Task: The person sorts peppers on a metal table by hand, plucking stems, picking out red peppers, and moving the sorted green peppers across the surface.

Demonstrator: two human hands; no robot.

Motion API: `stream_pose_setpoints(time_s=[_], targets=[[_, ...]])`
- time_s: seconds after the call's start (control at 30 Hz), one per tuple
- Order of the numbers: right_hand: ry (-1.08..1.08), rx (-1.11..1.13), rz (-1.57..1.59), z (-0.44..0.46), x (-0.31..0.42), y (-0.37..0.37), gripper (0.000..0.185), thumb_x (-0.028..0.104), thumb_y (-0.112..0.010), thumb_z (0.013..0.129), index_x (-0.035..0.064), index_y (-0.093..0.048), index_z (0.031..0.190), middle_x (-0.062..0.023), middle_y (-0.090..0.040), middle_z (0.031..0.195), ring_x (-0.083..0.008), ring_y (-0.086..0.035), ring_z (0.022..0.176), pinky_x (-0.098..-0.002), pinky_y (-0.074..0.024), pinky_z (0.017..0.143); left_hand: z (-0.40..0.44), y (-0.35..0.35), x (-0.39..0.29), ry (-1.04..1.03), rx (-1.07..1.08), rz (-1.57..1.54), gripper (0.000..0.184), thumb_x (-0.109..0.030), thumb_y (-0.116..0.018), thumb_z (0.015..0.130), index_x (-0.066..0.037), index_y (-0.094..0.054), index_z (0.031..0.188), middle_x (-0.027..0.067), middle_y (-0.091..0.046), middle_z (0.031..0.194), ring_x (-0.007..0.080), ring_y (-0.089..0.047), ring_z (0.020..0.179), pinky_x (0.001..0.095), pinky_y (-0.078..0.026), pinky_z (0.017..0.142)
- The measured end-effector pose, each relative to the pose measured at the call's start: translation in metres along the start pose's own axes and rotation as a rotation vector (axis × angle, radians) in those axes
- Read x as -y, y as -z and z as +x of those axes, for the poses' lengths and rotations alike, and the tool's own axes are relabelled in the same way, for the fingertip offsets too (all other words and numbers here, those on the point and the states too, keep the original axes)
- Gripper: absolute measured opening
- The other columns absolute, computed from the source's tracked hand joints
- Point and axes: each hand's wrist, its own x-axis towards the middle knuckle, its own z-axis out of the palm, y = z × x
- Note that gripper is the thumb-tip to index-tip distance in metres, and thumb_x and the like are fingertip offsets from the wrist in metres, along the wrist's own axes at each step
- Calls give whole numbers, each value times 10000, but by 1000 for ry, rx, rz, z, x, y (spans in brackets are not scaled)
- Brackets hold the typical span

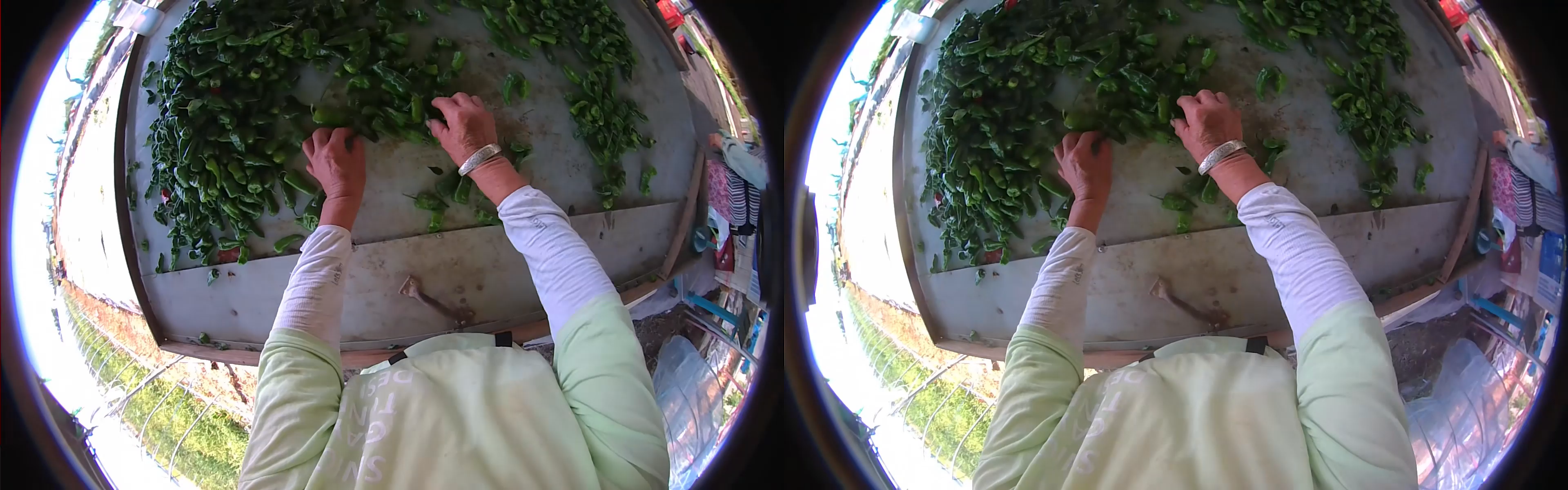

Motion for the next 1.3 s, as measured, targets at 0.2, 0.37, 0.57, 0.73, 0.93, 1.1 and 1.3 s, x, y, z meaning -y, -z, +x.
stream_pose_setpoints(time_s=[0.2,0.37,0.57,0.73,0.93,1.1,1.3], targets=[[218,295,46,-21,-16,8,55,132,-653,678,107,-607,695,-53,-563,746,-277,-562,762,-381,-497,653,-3,0,0,0,-3,-28,133,-189,-666,716,-151,-662,843,34,-555,1041,292,-457,1072,474,-427,820],[104,248,-26,-49,-72,51,59,61,-632,680,53,-581,709,-75,-555,688,-250,-554,645,-349,-452,586,-8,-1,14,-60,-15,-151,109,-155,-653,712,-116,-637,813,31,-553,994,295,-456,1044,460,-418,818],[-163,122,255,-29,-54,50,58,78,-638,711,54,-600,747,-89,-604,710,-235,-588,605,-328,-460,566,-3,6,22,-53,34,-409,121,-118,-644,710,-89,-634,827,54,-601,938,291,-484,996,358,-414,861],[156,-66,-17,-2,-17,5,100,111,-671,710,95,-632,800,-77,-609,750,-264,-603,708,-364,-510,629,-1,-2,3,108,-18,-257,173,-156,-647,708,-162,-668,880,38,-578,967,283,-460,1063,445,-385,876],[133,203,-113,-1,-22,-12,207,51,-656,695,81,-612,895,-115,-585,761,-309,-586,785,-397,-500,683,-7,-6,-15,11,41,-106,184,-171,-667,685,-187,-679,868,11,-568,968,284,-423,1132,530,-343,882],[111,352,3,-35,-50,21,141,36,-622,719,78,-618,854,-114,-623,780,-282,-613,731,-377,-508,627,-22,-1,-16,-202,150,-241,141,-128,-662,705,-159,-670,843,-2,-591,968,253,-463,1109,511,-378,848],[-742,374,939,-64,-51,71,105,85,-637,820,39,-627,914,6,-619,752,-57,-535,628,-210,-439,551,-64,31,-16,361,595,-1136,136,-140,-597,845,-76,-626,962,34,-632,1014,150,-627,874,297,-478,712]])
